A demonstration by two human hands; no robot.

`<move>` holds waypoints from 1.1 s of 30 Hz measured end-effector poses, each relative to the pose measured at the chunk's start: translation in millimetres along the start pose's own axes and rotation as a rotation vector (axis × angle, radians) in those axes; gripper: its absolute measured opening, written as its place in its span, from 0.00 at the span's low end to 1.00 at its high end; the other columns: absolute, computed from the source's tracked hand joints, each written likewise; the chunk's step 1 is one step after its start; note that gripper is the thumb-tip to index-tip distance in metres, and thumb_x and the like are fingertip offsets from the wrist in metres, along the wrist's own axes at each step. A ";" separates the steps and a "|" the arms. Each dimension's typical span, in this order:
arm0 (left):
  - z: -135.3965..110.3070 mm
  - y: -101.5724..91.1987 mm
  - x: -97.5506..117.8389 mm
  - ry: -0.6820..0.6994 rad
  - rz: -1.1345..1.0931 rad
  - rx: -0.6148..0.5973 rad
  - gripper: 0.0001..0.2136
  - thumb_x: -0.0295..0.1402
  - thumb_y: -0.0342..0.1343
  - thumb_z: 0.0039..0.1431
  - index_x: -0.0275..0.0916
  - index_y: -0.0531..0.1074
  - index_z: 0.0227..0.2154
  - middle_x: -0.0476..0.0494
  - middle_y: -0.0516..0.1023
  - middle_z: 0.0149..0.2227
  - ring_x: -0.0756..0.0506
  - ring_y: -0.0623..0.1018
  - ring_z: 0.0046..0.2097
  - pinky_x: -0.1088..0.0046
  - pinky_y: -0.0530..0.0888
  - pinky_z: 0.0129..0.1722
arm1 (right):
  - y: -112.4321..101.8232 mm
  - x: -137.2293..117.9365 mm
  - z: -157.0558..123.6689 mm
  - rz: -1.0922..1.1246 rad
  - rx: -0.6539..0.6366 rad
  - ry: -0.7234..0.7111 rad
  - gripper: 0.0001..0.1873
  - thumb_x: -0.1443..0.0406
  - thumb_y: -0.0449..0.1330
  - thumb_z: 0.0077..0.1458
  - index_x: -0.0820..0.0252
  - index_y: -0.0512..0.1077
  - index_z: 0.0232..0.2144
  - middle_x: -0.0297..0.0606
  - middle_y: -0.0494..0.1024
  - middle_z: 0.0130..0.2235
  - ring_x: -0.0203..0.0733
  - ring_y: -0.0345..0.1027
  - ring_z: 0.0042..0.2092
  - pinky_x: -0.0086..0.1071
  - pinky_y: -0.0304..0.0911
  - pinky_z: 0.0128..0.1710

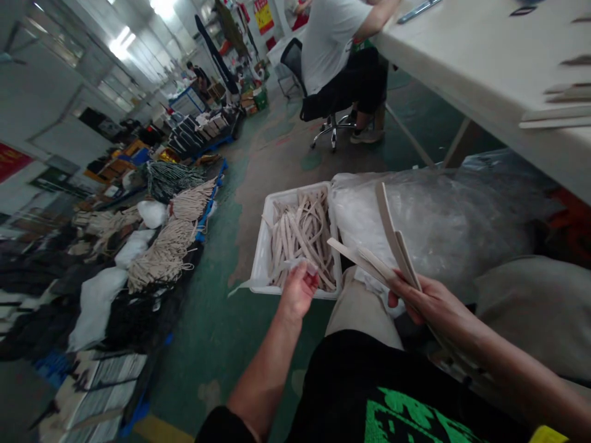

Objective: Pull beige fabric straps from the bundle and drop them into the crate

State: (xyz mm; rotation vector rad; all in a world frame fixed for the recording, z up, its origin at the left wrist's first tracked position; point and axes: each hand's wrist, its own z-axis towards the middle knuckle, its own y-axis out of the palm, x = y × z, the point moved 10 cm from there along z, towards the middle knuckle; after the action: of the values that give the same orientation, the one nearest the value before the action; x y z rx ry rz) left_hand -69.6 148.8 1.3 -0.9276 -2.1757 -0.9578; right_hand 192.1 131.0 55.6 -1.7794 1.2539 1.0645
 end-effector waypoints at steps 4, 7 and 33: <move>3.1 -1.1 -43.6 -0.059 -0.043 0.016 0.24 0.45 0.78 0.35 0.38 0.73 0.29 0.49 0.80 0.29 0.50 0.79 0.32 0.76 0.74 0.31 | 0.6 13.8 3.1 -0.016 -0.015 0.052 0.26 0.38 0.63 0.48 0.53 0.72 0.29 0.34 0.73 0.23 0.35 0.54 0.17 0.32 0.49 0.18; 10.4 -2.7 -37.3 -0.033 -0.072 0.013 0.27 0.45 0.79 0.29 0.38 0.72 0.29 0.50 0.79 0.28 0.50 0.79 0.31 0.76 0.74 0.32 | -3.5 16.6 3.3 -0.083 -0.027 0.056 0.26 0.39 0.64 0.44 0.53 0.70 0.19 0.34 0.69 0.19 0.36 0.51 0.16 0.32 0.47 0.16; 14.6 -22.9 -52.1 -0.238 0.074 -0.058 0.20 0.39 0.77 0.41 0.34 0.72 0.28 0.48 0.79 0.26 0.48 0.80 0.26 0.75 0.71 0.27 | -2.7 37.1 17.3 -0.350 -0.034 0.023 0.20 0.47 0.62 0.42 0.56 0.77 0.25 0.33 0.73 0.17 0.39 0.62 0.18 0.29 0.57 0.18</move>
State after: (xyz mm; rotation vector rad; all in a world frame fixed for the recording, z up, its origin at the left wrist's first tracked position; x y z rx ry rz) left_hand -60.0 130.2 -53.6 -1.1943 -2.3001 -0.9198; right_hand 198.0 133.1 15.0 -1.9521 0.8957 0.8697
